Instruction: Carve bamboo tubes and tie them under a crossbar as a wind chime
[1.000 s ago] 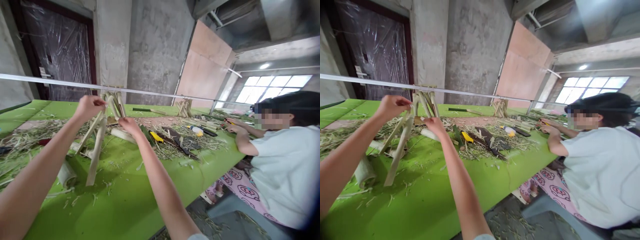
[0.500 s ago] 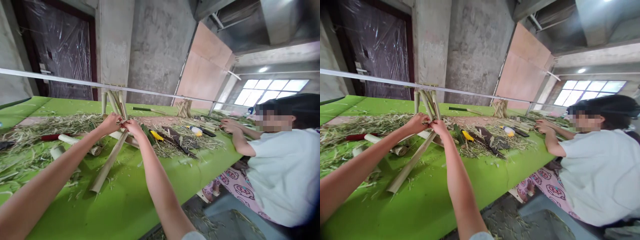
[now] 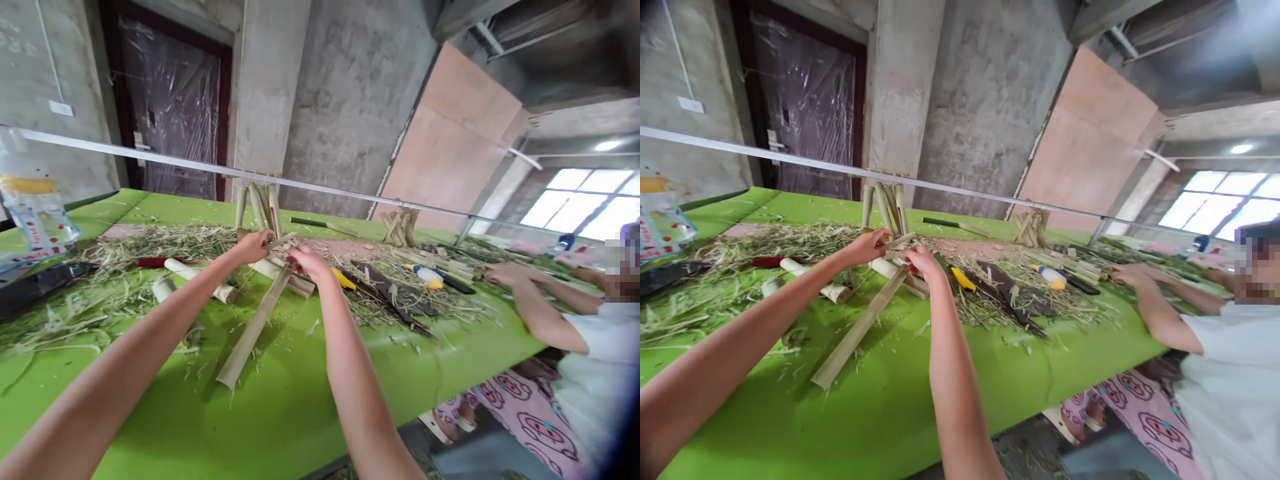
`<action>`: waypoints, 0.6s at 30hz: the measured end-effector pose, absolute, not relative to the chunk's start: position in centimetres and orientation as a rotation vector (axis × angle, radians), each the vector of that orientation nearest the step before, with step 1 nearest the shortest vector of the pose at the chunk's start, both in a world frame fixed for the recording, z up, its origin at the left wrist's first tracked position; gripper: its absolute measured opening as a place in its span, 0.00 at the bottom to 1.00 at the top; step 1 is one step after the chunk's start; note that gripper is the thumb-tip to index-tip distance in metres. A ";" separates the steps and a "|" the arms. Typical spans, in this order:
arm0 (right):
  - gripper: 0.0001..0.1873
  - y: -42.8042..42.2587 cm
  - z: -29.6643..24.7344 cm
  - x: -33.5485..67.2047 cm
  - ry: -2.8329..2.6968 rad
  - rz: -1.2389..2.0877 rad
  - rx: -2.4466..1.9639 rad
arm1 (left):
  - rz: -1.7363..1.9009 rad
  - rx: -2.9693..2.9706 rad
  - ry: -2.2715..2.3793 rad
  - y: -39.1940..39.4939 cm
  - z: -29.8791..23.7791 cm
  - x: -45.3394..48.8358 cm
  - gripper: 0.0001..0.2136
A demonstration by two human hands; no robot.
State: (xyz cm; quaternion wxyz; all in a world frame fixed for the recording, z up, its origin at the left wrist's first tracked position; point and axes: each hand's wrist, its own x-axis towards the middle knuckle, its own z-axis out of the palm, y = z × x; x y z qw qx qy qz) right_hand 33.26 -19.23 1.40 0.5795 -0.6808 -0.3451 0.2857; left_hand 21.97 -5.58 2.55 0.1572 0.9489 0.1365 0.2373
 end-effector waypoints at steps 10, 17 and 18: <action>0.09 -18.7 0.7 33.3 -1.072 0.783 -1.347 | 0.547 2.608 0.316 -4.9 5.0 19.7 0.26; 0.03 -17.8 0.4 32.4 -0.973 0.661 -1.476 | 0.800 3.004 0.048 -6.0 2.7 20.9 0.19; 0.04 -17.8 0.3 32.5 -0.979 0.654 -1.486 | 0.782 3.025 0.047 -6.1 2.4 21.1 0.15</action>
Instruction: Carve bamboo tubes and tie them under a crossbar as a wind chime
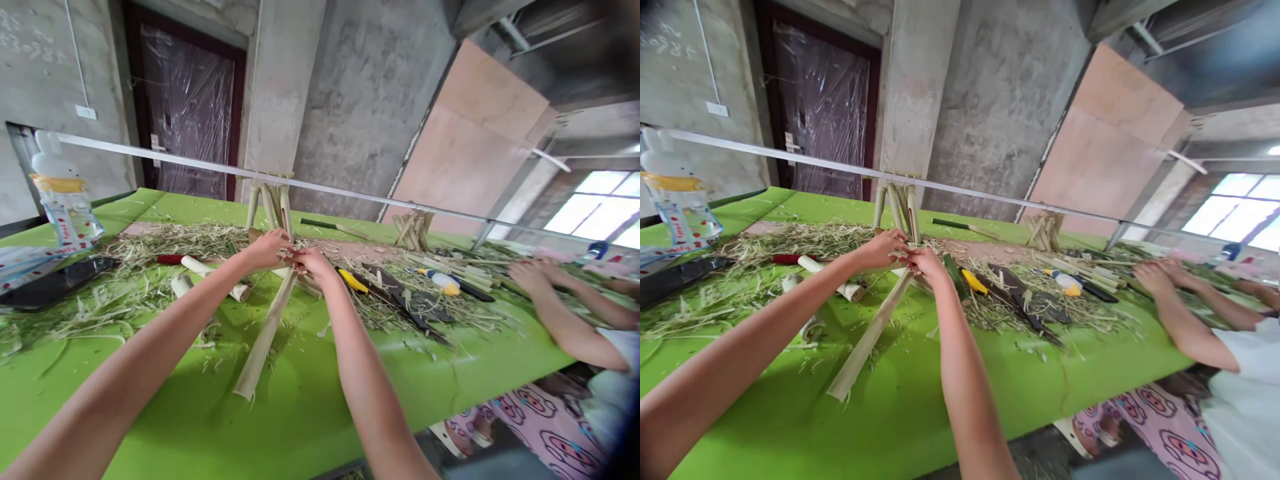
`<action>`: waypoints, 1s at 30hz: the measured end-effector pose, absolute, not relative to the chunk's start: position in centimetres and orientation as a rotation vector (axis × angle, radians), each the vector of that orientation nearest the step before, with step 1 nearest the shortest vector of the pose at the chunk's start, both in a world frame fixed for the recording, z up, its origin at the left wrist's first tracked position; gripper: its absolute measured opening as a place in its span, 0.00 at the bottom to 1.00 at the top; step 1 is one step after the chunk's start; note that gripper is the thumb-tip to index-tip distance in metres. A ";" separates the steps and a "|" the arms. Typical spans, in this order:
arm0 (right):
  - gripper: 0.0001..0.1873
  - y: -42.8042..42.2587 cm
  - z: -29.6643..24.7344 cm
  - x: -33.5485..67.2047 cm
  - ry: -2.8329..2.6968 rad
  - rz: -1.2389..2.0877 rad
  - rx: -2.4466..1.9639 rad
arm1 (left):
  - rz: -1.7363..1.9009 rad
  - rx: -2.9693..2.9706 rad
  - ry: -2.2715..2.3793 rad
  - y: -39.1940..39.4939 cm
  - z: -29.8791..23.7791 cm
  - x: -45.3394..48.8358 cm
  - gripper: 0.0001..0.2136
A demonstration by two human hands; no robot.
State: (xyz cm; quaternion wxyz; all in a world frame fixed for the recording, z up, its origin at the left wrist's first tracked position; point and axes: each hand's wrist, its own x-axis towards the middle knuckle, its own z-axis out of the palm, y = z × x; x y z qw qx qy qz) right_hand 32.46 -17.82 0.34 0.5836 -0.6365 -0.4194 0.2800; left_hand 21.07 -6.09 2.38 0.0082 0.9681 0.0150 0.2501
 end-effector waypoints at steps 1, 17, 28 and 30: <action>0.04 -17.9 0.3 32.5 -0.984 0.648 -1.493 | 0.758 3.033 0.065 -6.1 2.0 21.2 0.11; 0.03 -18.8 0.9 32.4 -0.915 0.663 -1.457 | 0.718 2.446 0.204 -5.7 1.2 21.9 0.08; 0.07 -18.7 0.6 33.1 -0.905 0.736 -1.361 | 0.538 2.445 0.160 -5.6 1.2 21.2 0.09; 0.08 -18.8 0.6 33.1 -0.915 0.757 -1.354 | 0.605 2.506 0.158 -5.5 0.9 21.1 0.09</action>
